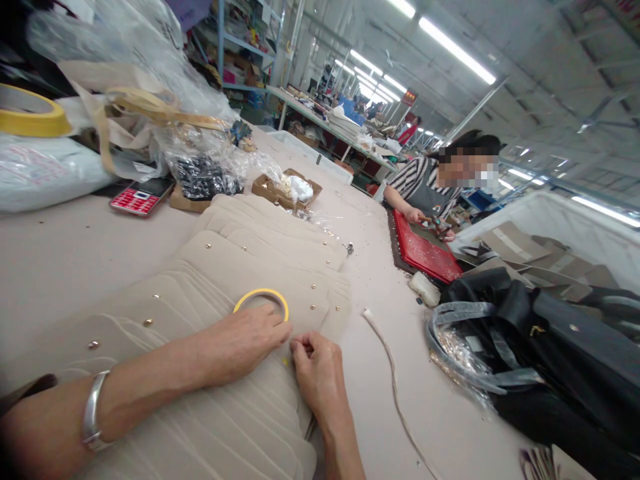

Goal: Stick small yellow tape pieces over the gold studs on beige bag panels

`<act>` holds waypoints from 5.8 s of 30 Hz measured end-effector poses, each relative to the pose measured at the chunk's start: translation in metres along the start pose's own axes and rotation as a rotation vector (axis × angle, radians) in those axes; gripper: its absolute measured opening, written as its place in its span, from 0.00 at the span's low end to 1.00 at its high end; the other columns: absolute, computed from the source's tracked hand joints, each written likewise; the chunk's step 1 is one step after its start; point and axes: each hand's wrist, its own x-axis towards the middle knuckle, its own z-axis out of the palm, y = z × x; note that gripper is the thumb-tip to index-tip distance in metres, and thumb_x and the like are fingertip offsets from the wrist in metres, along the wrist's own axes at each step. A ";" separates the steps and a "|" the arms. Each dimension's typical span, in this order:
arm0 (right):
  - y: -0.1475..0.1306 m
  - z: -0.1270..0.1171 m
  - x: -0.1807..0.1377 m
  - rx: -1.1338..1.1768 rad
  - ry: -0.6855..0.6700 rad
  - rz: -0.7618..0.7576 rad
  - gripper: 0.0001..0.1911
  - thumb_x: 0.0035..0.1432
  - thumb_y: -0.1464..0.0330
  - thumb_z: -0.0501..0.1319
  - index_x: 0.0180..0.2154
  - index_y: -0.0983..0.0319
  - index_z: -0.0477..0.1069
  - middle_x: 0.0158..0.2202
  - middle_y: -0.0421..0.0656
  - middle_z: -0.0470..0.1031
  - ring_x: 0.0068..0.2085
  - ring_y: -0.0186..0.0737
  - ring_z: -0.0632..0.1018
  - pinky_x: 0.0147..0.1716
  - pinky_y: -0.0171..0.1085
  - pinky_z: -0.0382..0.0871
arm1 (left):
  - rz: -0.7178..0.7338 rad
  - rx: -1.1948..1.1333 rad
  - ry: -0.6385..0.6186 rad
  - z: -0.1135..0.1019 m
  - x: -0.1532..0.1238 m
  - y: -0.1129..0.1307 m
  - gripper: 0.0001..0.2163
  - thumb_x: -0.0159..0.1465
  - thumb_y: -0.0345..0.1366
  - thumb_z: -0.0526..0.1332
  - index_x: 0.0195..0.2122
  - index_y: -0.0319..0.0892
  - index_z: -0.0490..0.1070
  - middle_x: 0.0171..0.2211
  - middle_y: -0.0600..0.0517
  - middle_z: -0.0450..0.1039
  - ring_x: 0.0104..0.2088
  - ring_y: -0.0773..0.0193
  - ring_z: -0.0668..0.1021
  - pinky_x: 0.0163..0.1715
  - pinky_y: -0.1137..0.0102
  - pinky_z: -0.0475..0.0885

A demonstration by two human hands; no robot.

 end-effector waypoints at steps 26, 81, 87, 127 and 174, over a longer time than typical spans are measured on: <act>0.006 -0.002 0.002 -0.048 0.069 -0.022 0.05 0.57 0.67 0.60 0.35 0.59 0.74 0.20 0.38 0.75 0.22 0.37 0.74 0.23 0.32 0.62 | 0.120 -0.087 0.048 -0.014 -0.010 -0.009 0.06 0.65 0.32 0.57 0.31 0.41 0.71 0.29 0.49 0.74 0.32 0.57 0.75 0.30 0.67 0.65; 0.009 -0.015 0.000 0.195 0.087 -0.141 0.10 0.61 0.67 0.58 0.36 0.61 0.79 0.29 0.40 0.78 0.29 0.36 0.75 0.30 0.31 0.66 | 0.001 -0.336 0.230 0.010 -0.003 -0.021 0.22 0.69 0.33 0.51 0.64 0.46 0.52 0.44 0.47 0.78 0.42 0.58 0.80 0.41 0.66 0.74; -0.010 -0.014 -0.001 0.215 0.150 -0.473 0.09 0.61 0.73 0.59 0.41 0.62 0.75 0.35 0.43 0.78 0.34 0.36 0.76 0.35 0.32 0.69 | -0.044 -0.334 0.139 0.008 -0.002 -0.017 0.21 0.69 0.35 0.52 0.62 0.45 0.53 0.46 0.45 0.78 0.40 0.53 0.82 0.38 0.62 0.77; 0.020 -0.005 0.027 0.775 0.245 0.193 0.24 0.44 0.51 0.69 0.29 0.67 0.76 0.20 0.40 0.73 0.19 0.32 0.72 0.20 0.30 0.67 | -0.279 0.047 -0.001 0.015 0.018 0.004 0.14 0.62 0.20 0.49 0.39 0.43 0.69 0.39 0.47 0.75 0.41 0.56 0.77 0.36 0.68 0.72; 0.017 -0.011 0.021 0.032 0.261 -0.225 0.10 0.62 0.70 0.56 0.35 0.60 0.77 0.30 0.41 0.79 0.33 0.39 0.78 0.34 0.34 0.68 | -0.363 0.001 0.207 0.003 0.016 -0.019 0.13 0.67 0.24 0.47 0.42 0.42 0.69 0.40 0.46 0.73 0.45 0.53 0.72 0.43 0.62 0.69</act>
